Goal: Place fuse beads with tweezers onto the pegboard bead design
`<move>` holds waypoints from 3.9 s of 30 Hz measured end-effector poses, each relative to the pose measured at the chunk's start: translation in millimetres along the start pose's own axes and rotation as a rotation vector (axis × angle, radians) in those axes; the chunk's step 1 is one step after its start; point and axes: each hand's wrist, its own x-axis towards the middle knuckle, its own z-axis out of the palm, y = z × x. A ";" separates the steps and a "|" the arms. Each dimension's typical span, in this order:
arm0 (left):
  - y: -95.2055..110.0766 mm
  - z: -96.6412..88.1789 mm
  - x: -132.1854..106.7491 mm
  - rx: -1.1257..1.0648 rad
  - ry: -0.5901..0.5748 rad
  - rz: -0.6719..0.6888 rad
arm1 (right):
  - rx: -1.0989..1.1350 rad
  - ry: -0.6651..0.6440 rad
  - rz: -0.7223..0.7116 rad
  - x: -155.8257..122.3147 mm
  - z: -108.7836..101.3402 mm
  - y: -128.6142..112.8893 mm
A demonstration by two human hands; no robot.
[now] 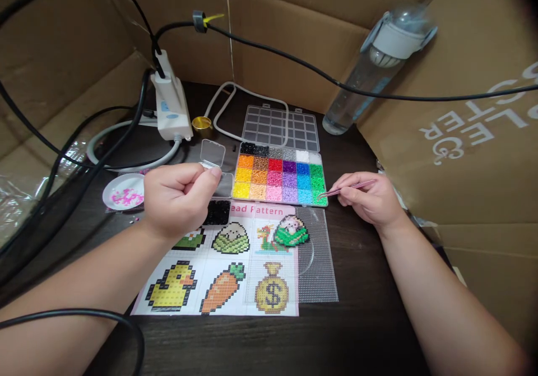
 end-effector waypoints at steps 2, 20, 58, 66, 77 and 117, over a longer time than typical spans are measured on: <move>0.5 -0.3 -0.3 0.014 -0.005 0.001 | 0.002 -0.008 -0.003 -0.1 -0.5 0.6; 3.4 -1.0 -0.6 0.035 -0.020 -0.016 | 0.055 0.163 0.025 3.6 7.0 -0.3; 2.5 0.6 -2.0 0.021 -0.028 0.017 | 0.065 0.244 -0.002 -1.2 17.9 -7.4; 1.0 1.9 -1.4 -0.039 -0.026 0.069 | 0.077 -0.173 0.022 -23.0 39.2 -23.7; -1.8 3.1 -3.0 -0.048 -0.019 0.045 | -0.045 -0.344 0.023 -24.5 46.5 -28.3; -1.1 5.4 -5.8 0.023 -0.028 -0.054 | -0.014 -0.245 0.071 -28.7 38.4 -24.2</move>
